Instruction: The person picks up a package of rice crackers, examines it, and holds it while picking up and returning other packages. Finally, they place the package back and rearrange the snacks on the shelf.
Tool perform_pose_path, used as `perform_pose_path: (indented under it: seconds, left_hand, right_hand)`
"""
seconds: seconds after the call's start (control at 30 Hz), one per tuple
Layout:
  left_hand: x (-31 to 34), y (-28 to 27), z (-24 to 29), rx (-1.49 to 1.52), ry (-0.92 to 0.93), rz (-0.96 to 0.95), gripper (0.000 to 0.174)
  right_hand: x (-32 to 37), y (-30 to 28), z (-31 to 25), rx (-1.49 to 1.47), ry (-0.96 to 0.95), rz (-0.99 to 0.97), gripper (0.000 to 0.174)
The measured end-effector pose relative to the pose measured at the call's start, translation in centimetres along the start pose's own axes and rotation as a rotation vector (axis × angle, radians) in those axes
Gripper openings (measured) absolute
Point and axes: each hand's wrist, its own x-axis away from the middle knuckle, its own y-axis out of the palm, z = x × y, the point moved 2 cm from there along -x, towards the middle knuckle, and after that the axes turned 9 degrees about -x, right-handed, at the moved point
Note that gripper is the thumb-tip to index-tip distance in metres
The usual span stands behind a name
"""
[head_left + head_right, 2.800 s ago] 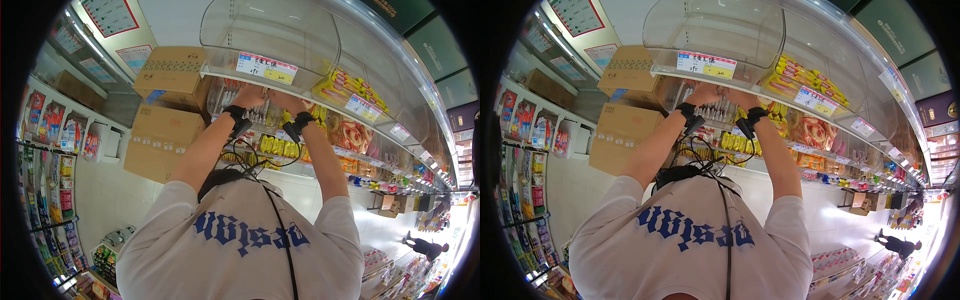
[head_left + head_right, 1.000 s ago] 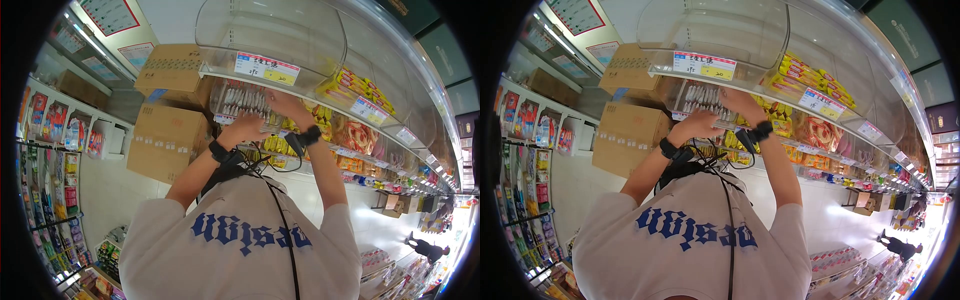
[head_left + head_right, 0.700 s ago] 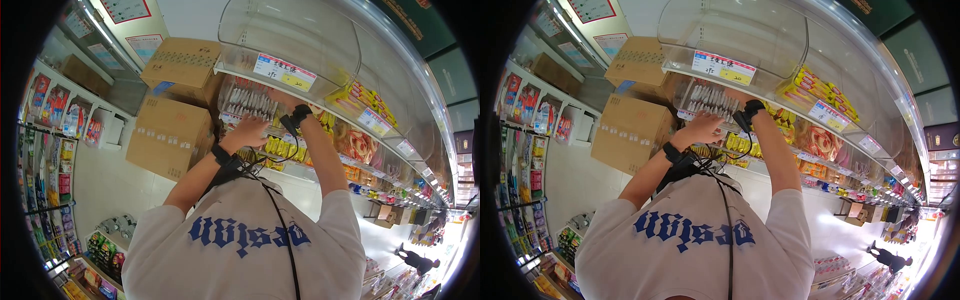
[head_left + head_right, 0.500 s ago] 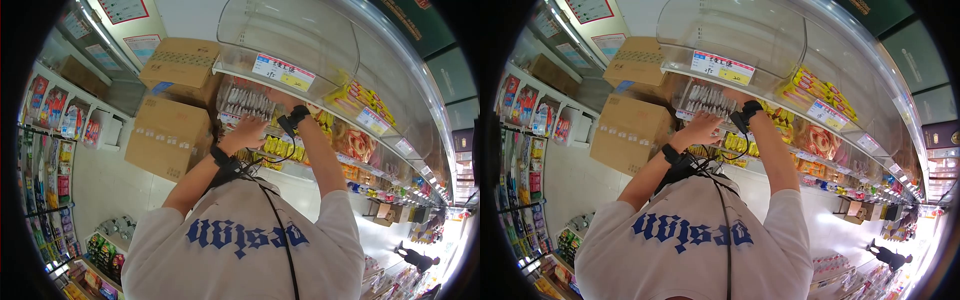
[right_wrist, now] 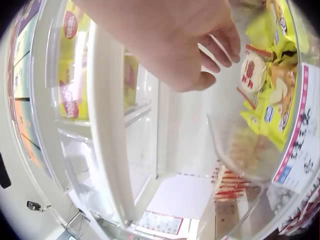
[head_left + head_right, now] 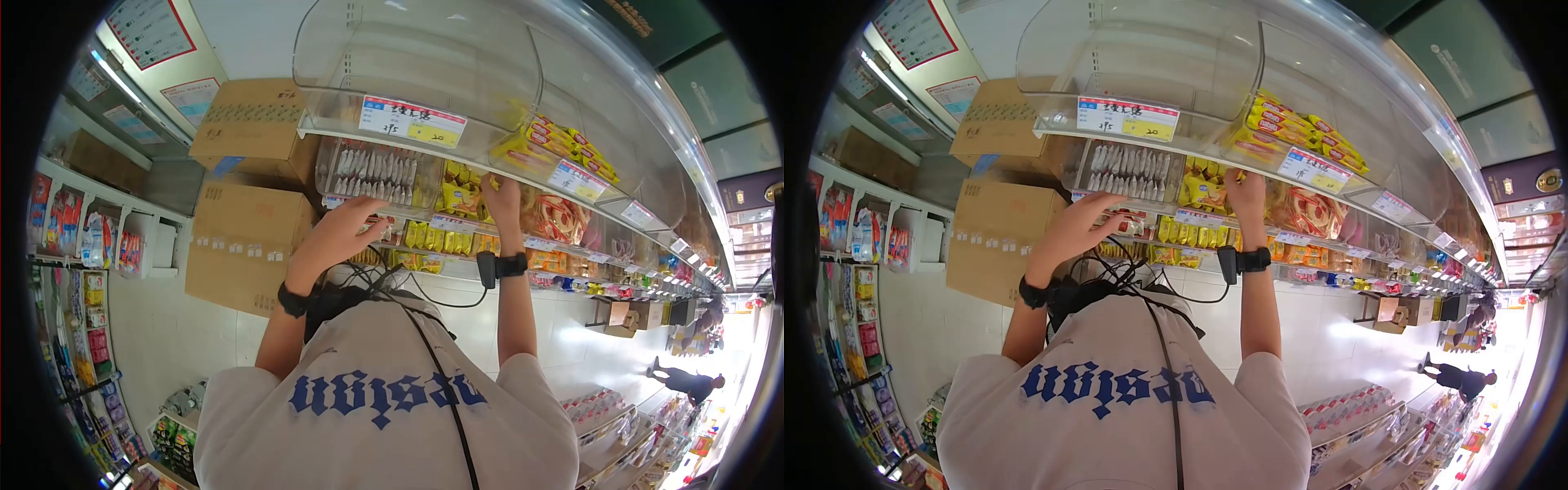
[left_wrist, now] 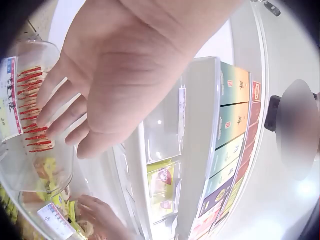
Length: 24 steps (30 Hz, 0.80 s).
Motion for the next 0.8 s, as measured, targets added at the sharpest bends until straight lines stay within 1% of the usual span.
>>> perform_pose_path:
  seconds: [0.07,0.17,0.2,0.27,0.3,0.37,0.47,0.5,0.57,0.67,0.7,0.77,0.8]
  left_hand:
    - [0.5,-0.9,0.9,0.045,-0.067,-0.011,0.032]
    - [1.0,-2.3,2.4,0.053,-0.128,-0.062,0.030]
    - [1.3,-2.6,2.7,0.046,-0.144,-0.083,0.029]
    - [2.1,-3.0,3.2,0.013,-0.102,-0.018,0.028]
    - [2.4,-3.2,3.4,-0.004,-0.079,0.015,0.028]
    - [3.1,-4.1,4.0,0.026,-0.101,0.048,0.027]
    - [4.2,-4.4,3.4,0.030,-0.093,0.114,0.026]
    - [4.5,-4.5,3.2,0.023,-0.081,0.137,0.026]
    - [5.5,-4.9,3.1,0.012,-0.141,0.100,0.027]
    - [6.5,-5.4,2.9,0.049,-0.190,0.077,0.027]
    - [6.7,-5.6,2.7,0.071,-0.201,0.073,0.027]
    - [7.1,-4.8,1.6,0.123,-0.158,0.104,0.029]
    - [7.2,-4.3,1.1,0.151,-0.138,0.115,0.030]
  right_hand:
    - [-0.3,0.2,1.2,0.126,-0.123,-0.047,0.048]
    - [-1.9,1.7,4.1,0.120,-0.109,-0.143,0.057]
    - [-2.5,1.7,4.0,0.133,-0.014,-0.203,0.058]
    - [-3.4,1.7,3.7,0.158,0.176,-0.323,0.059]
    - [-3.4,1.8,3.7,0.200,0.124,-0.282,0.057]
    - [-3.5,2.2,3.5,0.287,0.013,-0.200,0.053]
    - [-3.7,2.4,5.0,0.307,-0.115,-0.185,0.051]
    - [-3.8,2.1,4.3,0.278,-0.110,-0.180,0.053]
    - [-3.8,1.1,3.0,0.222,-0.095,-0.170,0.058]
    - [-1.5,-1.0,-4.2,0.205,-0.267,-0.026,0.058]
    - [-0.4,-1.1,-5.8,0.211,-0.262,-0.019,0.059]
    - [2.0,-1.0,-8.7,0.227,-0.245,-0.001,0.061]
    - [3.3,-1.1,-10.4,0.144,-0.165,-0.079,0.061]
